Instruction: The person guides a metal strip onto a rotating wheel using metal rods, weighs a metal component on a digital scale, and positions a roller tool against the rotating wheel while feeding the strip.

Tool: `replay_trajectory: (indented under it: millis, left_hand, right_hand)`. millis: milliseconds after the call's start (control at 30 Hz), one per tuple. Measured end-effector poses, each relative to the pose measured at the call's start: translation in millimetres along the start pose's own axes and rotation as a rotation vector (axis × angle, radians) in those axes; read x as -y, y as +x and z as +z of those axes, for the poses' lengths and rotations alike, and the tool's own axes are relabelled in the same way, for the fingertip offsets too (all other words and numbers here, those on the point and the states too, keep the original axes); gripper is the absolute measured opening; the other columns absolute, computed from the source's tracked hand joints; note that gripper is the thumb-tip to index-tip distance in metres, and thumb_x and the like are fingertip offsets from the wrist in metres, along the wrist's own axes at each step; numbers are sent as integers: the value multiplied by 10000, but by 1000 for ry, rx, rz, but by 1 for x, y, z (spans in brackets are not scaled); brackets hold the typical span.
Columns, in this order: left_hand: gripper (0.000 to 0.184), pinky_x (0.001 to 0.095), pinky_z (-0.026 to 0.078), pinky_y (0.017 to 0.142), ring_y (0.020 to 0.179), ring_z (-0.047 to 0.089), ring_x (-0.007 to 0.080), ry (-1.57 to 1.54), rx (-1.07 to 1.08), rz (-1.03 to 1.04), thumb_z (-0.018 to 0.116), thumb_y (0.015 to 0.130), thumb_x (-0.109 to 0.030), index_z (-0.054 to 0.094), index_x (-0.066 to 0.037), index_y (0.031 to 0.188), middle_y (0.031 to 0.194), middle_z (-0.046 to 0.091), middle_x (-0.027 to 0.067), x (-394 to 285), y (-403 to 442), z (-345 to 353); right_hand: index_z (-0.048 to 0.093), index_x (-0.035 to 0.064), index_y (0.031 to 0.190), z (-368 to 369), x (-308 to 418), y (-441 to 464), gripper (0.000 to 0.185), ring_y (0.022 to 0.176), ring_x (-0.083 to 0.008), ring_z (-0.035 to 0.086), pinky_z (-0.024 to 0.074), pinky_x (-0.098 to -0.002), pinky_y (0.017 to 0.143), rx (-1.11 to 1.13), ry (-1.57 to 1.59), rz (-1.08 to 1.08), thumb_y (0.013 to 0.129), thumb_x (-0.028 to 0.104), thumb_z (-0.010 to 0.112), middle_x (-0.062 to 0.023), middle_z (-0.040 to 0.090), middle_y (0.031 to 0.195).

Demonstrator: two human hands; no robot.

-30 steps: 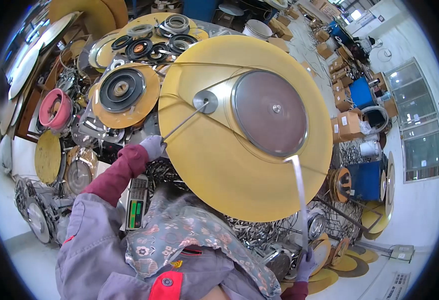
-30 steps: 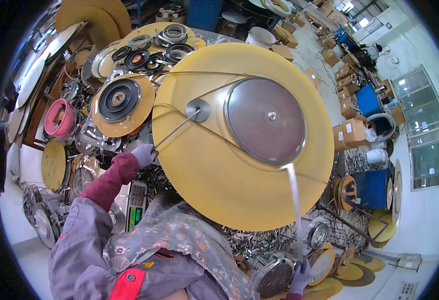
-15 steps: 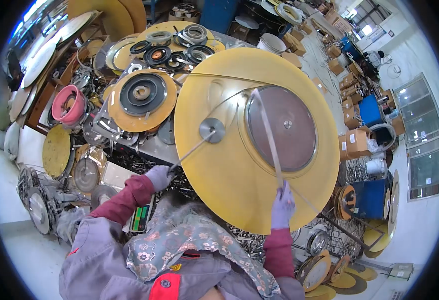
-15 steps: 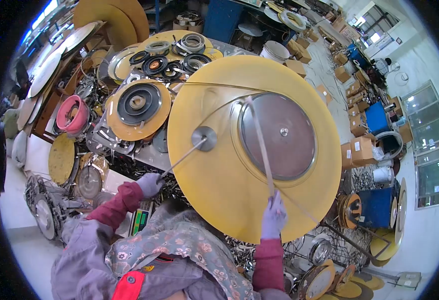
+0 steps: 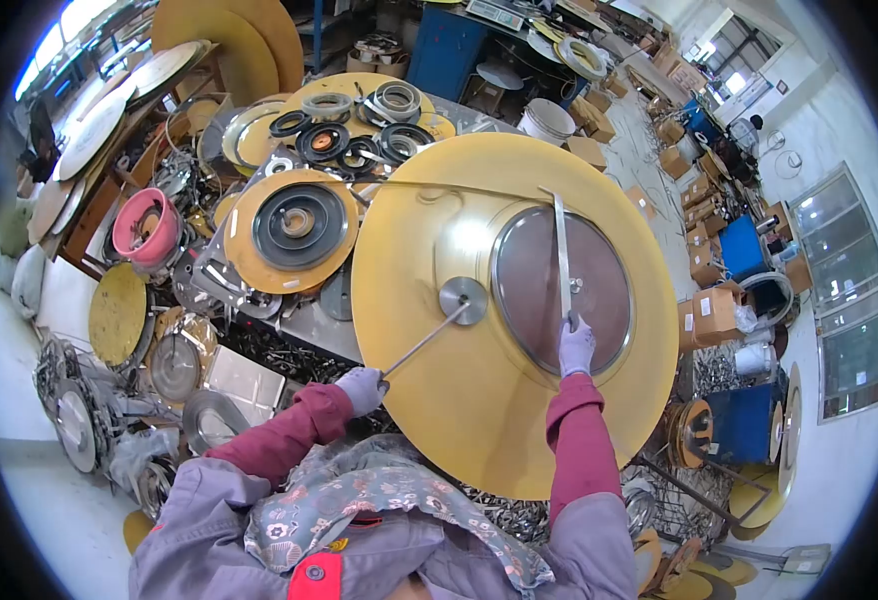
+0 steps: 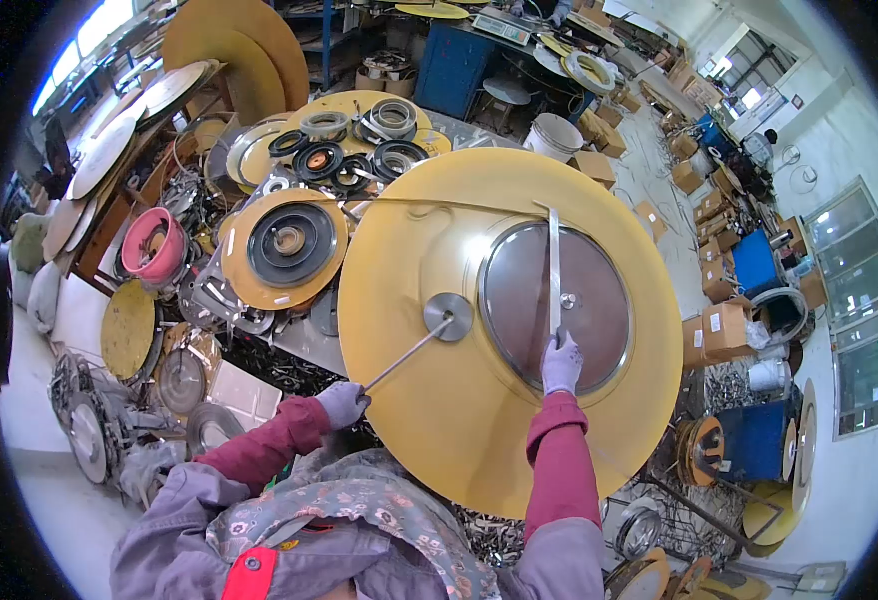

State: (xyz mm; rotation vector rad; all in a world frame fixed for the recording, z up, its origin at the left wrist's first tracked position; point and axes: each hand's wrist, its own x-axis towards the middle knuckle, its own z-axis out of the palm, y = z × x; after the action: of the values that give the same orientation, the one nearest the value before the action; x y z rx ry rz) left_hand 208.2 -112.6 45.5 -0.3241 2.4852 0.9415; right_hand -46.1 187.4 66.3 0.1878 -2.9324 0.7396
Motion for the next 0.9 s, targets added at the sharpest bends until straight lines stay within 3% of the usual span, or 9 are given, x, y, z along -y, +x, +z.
replay_trajectory:
  millis: [67,267,667,767,900]
  left_hand:
    - [337,463,461,729,800,592,404,-46,-45,43,486,852,-289,608,24,822,817,611,250,7,8,16]
    - [351,457,466,711,789,592,406,-50,-34,41,482,851,-295,610,29,808,797,610,253,6,13,27]
    - [350,456,468,688,760,594,405,-86,-61,40,473,846,-281,599,40,787,762,601,258,5,11,16]
    - [350,455,467,681,742,596,401,-98,-37,65,475,845,-282,594,39,774,746,599,256,4,14,21]
    - [339,455,466,688,749,597,396,-70,-20,50,470,849,-281,599,27,787,765,607,246,2,15,28]
  right_hand:
    - [609,28,1051,13,-12,1,299,905,-354,601,467,-420,796,3,33,-32,823,202,525,-202,627,971]
    - [605,-9,1072,2,-2,-1,313,965,-308,606,463,-362,842,61,-7,26,828,174,538,-179,634,1012]
    - [575,4,1128,1,-7,-2,355,946,-336,597,460,-400,838,63,-5,-71,828,187,524,-182,627,1019]
    - [580,19,1124,-8,-7,-1,347,924,-343,602,463,-405,827,107,-1,38,827,193,528,-186,631,994]
    - [592,41,1112,-1,-18,-3,333,899,-345,608,466,-409,809,98,-45,-1,828,206,536,-195,632,968]
